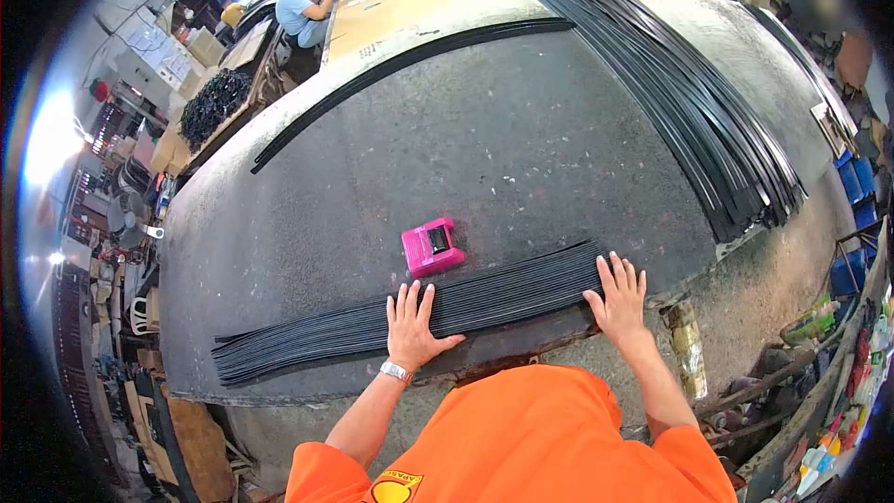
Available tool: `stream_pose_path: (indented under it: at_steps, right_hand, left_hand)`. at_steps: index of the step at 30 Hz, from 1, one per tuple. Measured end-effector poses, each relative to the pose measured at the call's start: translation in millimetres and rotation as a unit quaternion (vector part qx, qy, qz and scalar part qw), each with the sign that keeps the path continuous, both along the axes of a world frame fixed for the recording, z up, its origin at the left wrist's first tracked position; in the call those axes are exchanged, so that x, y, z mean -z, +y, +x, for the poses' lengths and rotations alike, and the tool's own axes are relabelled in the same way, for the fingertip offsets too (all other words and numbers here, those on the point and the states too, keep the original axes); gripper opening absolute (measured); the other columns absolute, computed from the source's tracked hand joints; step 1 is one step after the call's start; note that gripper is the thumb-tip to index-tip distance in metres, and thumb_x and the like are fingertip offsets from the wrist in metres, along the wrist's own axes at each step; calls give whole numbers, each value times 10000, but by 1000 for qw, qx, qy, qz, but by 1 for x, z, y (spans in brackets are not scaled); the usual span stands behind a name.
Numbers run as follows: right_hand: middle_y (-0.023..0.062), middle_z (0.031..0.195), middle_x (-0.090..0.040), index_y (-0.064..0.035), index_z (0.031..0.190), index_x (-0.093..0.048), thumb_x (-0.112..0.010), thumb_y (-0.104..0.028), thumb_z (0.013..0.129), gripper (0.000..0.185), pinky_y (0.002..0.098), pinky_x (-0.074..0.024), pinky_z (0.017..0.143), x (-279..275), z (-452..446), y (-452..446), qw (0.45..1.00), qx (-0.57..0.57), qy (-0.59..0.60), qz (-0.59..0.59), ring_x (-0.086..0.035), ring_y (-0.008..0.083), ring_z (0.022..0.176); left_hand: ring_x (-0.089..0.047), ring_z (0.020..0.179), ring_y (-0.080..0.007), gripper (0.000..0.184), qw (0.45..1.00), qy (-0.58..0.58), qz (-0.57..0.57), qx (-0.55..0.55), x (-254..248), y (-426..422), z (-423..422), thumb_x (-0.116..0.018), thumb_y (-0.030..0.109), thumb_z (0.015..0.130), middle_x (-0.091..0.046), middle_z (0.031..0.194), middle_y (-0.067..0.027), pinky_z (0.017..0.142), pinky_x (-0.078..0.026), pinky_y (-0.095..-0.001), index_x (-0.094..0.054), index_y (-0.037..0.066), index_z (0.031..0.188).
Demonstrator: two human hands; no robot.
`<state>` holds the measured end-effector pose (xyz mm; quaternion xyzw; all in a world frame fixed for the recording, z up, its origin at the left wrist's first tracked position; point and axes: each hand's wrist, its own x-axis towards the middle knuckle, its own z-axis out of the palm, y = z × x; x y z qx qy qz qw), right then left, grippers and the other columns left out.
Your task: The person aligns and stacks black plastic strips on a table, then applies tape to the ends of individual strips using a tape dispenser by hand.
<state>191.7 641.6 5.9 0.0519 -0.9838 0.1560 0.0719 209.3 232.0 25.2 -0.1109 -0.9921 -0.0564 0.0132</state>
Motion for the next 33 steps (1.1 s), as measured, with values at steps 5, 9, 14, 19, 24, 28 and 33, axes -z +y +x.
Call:
stream_pose_path:
  at_steps: [5,9,14,19,24,28,33]
  right_hand:
    - [199,1562,-392,-118,1477,-481,-656,-401,926,644,718,-200,1134,-10,9,-1,1000,5,9,7,-372,423,1418]
    - [194,1551,-415,-121,1453,-501,-665,-369,923,608,723,-196,1131,-24,4,1,1000,12,10,-6,-385,419,1411]
    - [172,1534,-455,-131,1439,-523,-634,-362,952,551,703,-202,1142,-36,-27,20,998,43,43,1,-411,380,1404]
    - [132,1537,-474,-156,1437,-536,-541,-373,1010,479,619,-312,1109,-28,-73,62,989,121,-8,85,-440,310,1399]
    - [33,1640,-364,-203,1529,-459,-433,-402,1074,497,633,-262,1151,22,-69,96,970,155,-101,159,-319,238,1510]
    - [40,1555,-495,-198,1367,-642,-439,-431,1079,423,692,-261,1129,15,-72,109,961,173,-132,173,-438,266,1439]
    - [129,1425,-609,-56,1257,-681,-590,-230,1015,311,533,-377,1112,-20,-60,44,998,1,35,57,-568,323,1310]
  left_hand:
    - [-261,1504,-422,1202,1000,-14,6,-7,-3,3,8,-780,730,659,-330,1606,-215,1207,-164,-615,-354,65,1565]
    - [-216,1519,-445,1286,999,-47,8,-25,-5,5,6,-661,874,641,-309,1615,-229,1160,-105,-729,-299,93,1596]
    - [-236,1515,-455,1316,998,-63,20,-22,-13,12,0,-633,910,608,-308,1621,-221,1133,-55,-776,-297,112,1601]
    - [-334,1483,-384,1137,997,-35,50,-44,-17,14,-7,-610,843,735,-420,1571,-165,1131,-103,-756,-364,111,1570]
    - [-460,1401,-297,855,994,-2,81,-72,-16,-3,-7,-537,689,923,-518,1481,-141,1155,-190,-708,-423,91,1524]
    - [-511,1333,-273,730,988,-3,97,-119,-1,-10,-14,-532,635,954,-567,1401,-108,1154,-230,-703,-535,79,1427]
    - [-546,1280,-245,551,987,13,92,-135,9,-11,-17,-513,531,1007,-610,1321,-72,1150,-244,-700,-619,102,1337]
